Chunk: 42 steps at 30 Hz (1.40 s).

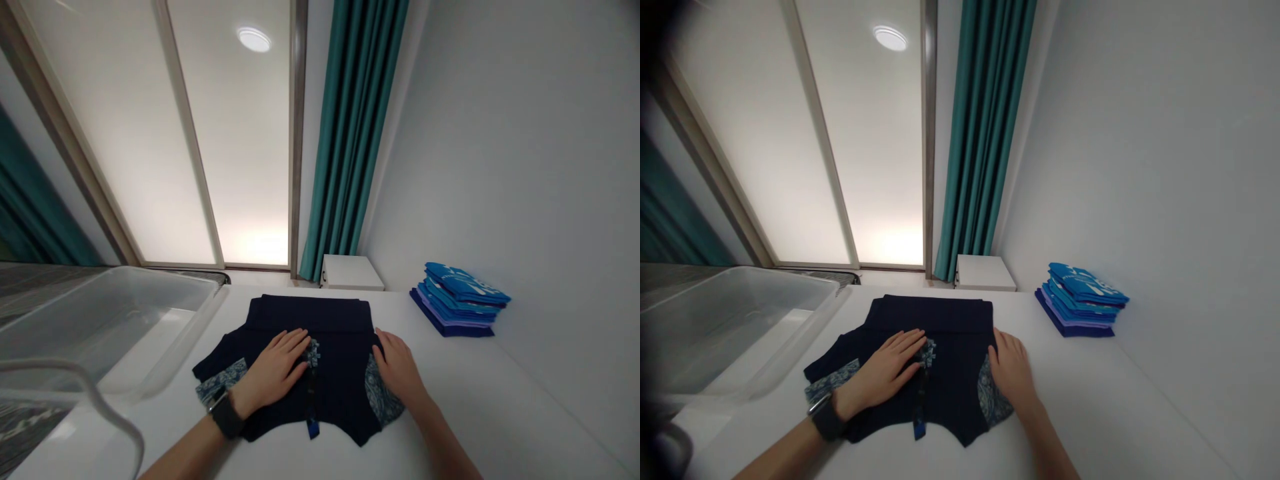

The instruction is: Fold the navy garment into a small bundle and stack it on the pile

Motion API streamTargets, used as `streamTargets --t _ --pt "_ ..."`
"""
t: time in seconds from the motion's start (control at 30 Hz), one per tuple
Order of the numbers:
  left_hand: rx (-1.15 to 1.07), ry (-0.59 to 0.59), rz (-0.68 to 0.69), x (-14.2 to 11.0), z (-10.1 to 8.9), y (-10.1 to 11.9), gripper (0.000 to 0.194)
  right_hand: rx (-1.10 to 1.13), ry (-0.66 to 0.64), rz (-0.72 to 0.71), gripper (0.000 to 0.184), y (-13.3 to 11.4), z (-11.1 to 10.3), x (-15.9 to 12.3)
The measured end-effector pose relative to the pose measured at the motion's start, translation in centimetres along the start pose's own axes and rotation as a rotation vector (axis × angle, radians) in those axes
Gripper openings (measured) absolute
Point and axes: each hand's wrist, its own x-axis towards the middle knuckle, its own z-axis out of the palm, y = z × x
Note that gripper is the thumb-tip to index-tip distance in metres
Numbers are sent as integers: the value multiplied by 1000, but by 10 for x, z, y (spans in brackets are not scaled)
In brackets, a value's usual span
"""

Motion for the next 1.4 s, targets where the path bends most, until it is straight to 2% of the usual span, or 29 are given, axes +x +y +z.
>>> streamTargets --t 0.17,0.33,0.43,0.53,0.67,0.77,0.9,0.97,1.03,1.13,1.2,1.3,1.4 --pt "-41 -60 174 28 2 41 52 -149 74 176 41 28 -4 -26" --pt "-49 -46 249 64 15 82 47 -207 126 230 24 29 -9 -46" --pt "-56 -25 267 76 28 97 44 -189 135 216 17 28 -9 -49" --pt "-67 -14 260 78 43 103 41 -70 150 199 18 28 -7 -45" --pt "-116 17 218 75 56 103 38 314 178 262 17 29 -7 -38" --pt "-166 18 203 74 56 103 33 576 204 301 29 24 -11 -30" --pt "-328 -4 202 78 52 101 25 663 271 285 40 9 -20 -17" --pt "-502 -12 134 83 51 97 21 690 279 264 41 -4 -27 -10" --pt "-758 -2 -32 90 50 92 23 740 254 232 42 -19 -33 -3" --pt "-1257 -10 -323 98 49 82 33 895 132 106 41 -37 -42 3" --pt "-1524 -57 -439 100 47 76 44 997 55 20 38 -43 -45 1" --pt "-1612 -88 -533 101 43 68 49 1015 91 46 35 -39 -42 -9" --pt "-1435 -82 -551 102 43 65 49 855 235 209 35 -25 -31 -28"
